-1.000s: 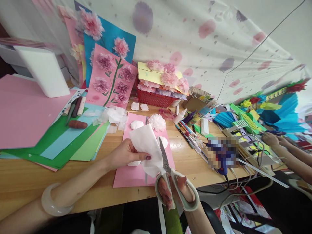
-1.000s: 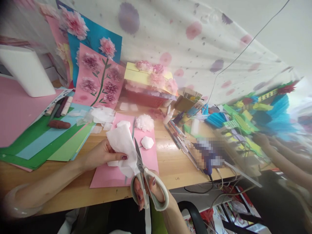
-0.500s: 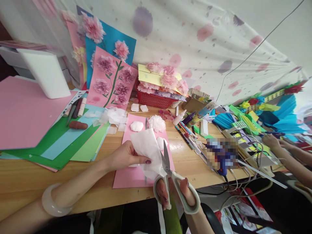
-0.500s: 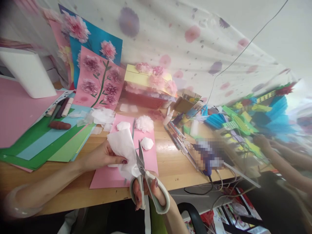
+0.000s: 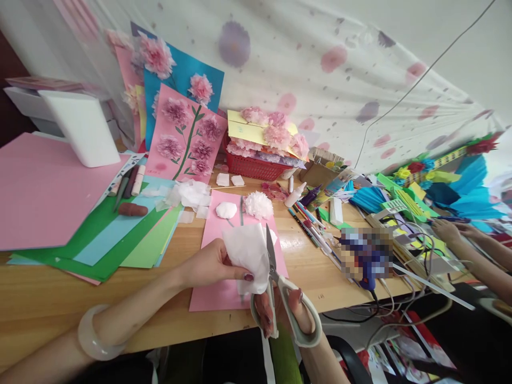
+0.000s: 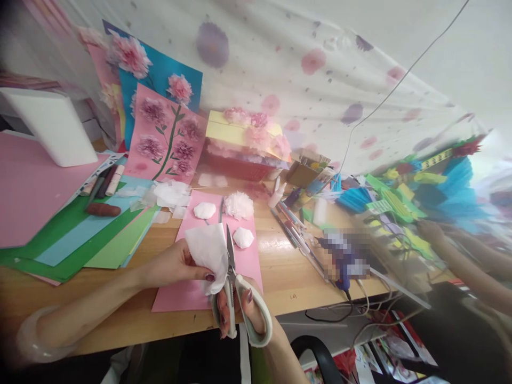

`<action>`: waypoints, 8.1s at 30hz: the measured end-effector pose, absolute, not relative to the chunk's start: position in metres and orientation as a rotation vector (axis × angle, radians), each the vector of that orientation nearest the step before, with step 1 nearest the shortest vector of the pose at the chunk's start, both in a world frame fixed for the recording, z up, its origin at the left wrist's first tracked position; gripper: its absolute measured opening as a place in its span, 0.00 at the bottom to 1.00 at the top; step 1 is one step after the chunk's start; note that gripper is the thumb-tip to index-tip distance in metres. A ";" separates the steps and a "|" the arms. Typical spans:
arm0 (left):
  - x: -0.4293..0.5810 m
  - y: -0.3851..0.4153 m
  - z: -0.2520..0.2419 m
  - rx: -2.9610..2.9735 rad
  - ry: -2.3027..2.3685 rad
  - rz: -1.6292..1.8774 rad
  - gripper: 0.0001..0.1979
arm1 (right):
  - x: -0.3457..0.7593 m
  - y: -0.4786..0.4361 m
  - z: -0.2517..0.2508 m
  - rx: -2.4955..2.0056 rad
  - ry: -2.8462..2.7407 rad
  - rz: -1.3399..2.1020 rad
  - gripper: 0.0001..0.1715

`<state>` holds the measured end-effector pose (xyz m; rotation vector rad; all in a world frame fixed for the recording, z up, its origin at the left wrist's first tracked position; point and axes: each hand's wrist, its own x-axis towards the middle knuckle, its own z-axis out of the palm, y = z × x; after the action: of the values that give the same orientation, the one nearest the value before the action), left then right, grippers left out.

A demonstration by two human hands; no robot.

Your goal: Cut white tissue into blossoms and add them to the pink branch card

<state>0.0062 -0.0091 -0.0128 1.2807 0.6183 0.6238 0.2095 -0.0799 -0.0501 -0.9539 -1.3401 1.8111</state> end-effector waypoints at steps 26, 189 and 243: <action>-0.001 -0.001 -0.015 1.082 0.758 0.847 0.14 | 0.250 -0.071 -0.017 -1.715 -1.444 0.659 0.21; 0.007 -0.012 0.001 0.842 0.756 0.917 0.19 | 0.175 -0.064 -0.004 -1.192 -1.448 1.068 0.14; 0.004 -0.025 0.007 1.577 0.818 0.615 0.18 | 0.167 -0.060 -0.016 -1.278 -1.020 1.155 0.21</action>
<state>0.0038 -0.0247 0.0075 1.5767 0.8177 0.6147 0.1665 -0.0603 -0.0159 -1.2778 -1.0196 1.1551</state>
